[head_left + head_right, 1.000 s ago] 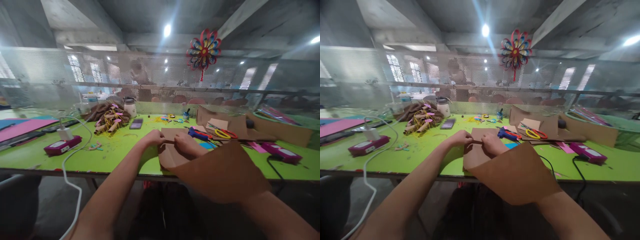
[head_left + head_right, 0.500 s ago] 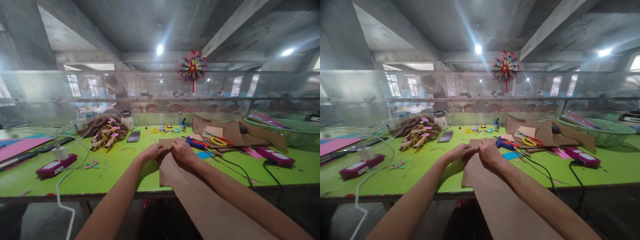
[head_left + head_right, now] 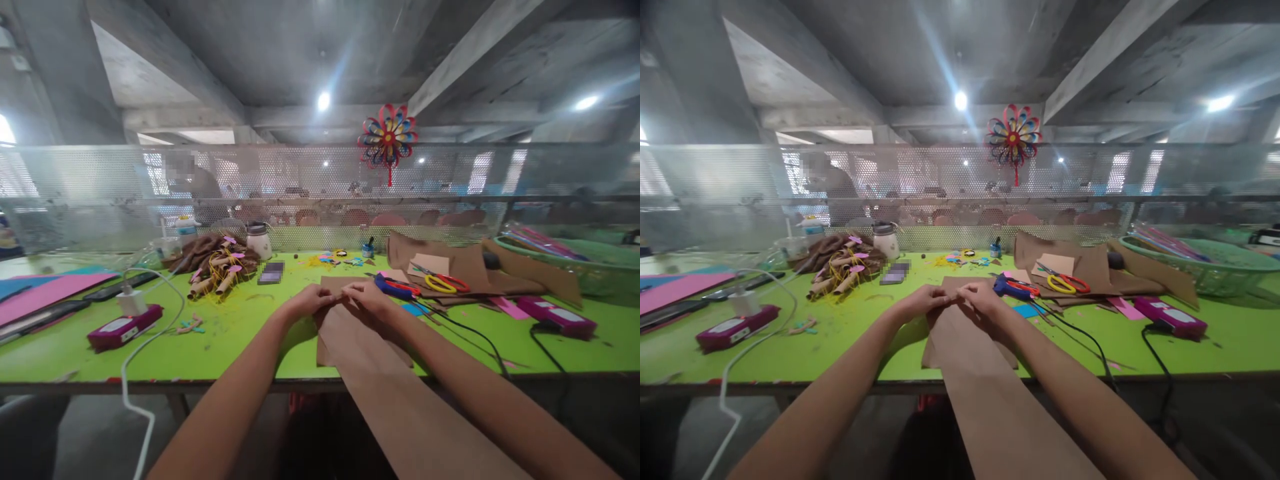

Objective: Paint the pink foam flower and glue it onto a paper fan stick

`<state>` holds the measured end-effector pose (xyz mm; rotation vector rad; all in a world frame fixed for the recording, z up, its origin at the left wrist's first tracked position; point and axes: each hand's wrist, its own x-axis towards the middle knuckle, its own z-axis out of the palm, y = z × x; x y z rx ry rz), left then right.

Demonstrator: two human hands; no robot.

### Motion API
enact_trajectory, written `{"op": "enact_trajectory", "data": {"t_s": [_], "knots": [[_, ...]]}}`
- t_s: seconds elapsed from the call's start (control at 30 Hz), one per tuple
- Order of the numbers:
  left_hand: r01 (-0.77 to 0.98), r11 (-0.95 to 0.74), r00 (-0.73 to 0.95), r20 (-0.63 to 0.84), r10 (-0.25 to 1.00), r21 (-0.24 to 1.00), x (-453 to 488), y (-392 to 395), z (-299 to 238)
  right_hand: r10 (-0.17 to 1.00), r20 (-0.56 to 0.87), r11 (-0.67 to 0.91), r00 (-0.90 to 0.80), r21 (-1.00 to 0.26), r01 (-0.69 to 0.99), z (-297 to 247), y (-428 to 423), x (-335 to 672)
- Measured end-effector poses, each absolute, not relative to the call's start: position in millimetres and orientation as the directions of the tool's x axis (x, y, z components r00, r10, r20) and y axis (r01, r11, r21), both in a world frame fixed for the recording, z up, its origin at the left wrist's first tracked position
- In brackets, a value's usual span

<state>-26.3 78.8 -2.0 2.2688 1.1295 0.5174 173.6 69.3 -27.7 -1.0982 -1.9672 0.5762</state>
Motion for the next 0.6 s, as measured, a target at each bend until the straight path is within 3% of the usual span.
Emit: {"op": "enact_trajectory", "data": {"t_s": [0.13, 0.47, 0.6], "knots": [[0.533, -0.497, 0.567, 0.147, 0.811, 0.685, -25.1, 78.1, -1.3, 0.934, 0.271, 0.33, -0.234, -0.905, 0.268, -27.5, 65.6, 172.9], [0.415, -0.394, 0.557, 0.113, 0.823, 0.82, -25.0, 71.0, 2.6, 0.941, 0.322, 0.331, -0.101, -0.94, 0.087, -12.3, 53.8, 170.8], [0.507, -0.45, 0.538, 0.138, 0.831, 0.735, -26.6, 71.9, 5.3, 0.947, 0.307, 0.313, -0.099, -0.949, 0.048, -10.9, 54.3, 174.4]]}}
